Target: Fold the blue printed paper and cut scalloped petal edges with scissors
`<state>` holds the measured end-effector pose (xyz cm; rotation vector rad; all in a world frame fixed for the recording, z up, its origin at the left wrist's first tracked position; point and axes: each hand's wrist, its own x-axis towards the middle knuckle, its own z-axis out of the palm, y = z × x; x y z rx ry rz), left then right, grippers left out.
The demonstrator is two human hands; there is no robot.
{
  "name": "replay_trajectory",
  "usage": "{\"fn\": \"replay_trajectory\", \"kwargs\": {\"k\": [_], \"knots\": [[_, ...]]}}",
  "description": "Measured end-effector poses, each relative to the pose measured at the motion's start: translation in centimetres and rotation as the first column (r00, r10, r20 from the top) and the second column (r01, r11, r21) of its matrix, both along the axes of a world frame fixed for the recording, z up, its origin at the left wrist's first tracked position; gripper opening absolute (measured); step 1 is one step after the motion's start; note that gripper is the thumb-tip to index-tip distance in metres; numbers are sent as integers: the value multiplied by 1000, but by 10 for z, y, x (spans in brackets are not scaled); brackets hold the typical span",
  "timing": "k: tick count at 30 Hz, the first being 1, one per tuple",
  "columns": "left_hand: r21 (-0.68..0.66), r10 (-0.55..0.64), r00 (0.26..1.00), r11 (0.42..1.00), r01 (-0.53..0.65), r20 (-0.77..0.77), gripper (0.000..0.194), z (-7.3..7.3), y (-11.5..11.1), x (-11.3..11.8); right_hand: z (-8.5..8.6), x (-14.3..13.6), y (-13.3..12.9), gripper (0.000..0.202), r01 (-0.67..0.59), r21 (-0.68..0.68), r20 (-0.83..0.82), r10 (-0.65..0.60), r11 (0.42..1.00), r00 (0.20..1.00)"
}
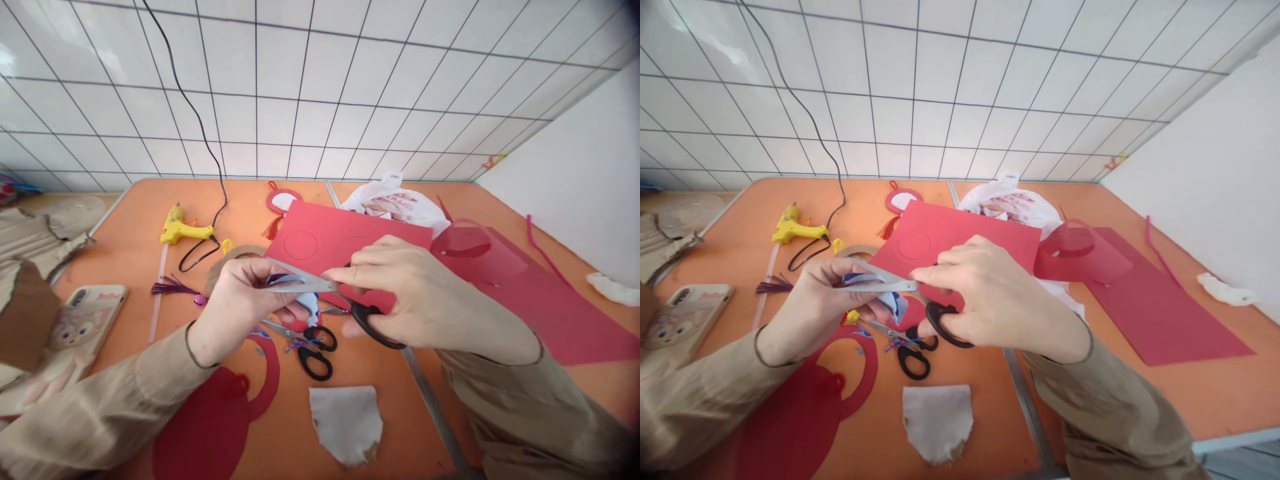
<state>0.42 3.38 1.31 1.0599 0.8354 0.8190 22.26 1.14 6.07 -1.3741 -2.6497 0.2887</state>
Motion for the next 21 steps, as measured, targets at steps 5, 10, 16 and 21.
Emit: {"fn": "replay_trajectory", "kwargs": {"k": [5, 10, 16, 21], "knots": [[36, -23, 998, 999, 21, 54, 6, -3, 0, 0, 1, 0, -3, 17, 6, -13, -22, -6, 1000, 1000], [31, -2, 998, 1000, 0, 58, 2, -1, 0, 1, 0, 0, -4, 16, 5, 8, -22, -4, 1000, 1000], [37, 4, 999, 999, -5, 50, 2, 1, -2, 0, 0, -1, -3, 15, -4, -8, -21, 3, 1000, 1000], [47, 18, 1000, 999, -19, 17, 6, 2, -2, 0, 1, 0, -3, 12, -4, 0, -13, 4, 1000, 1000]]}}
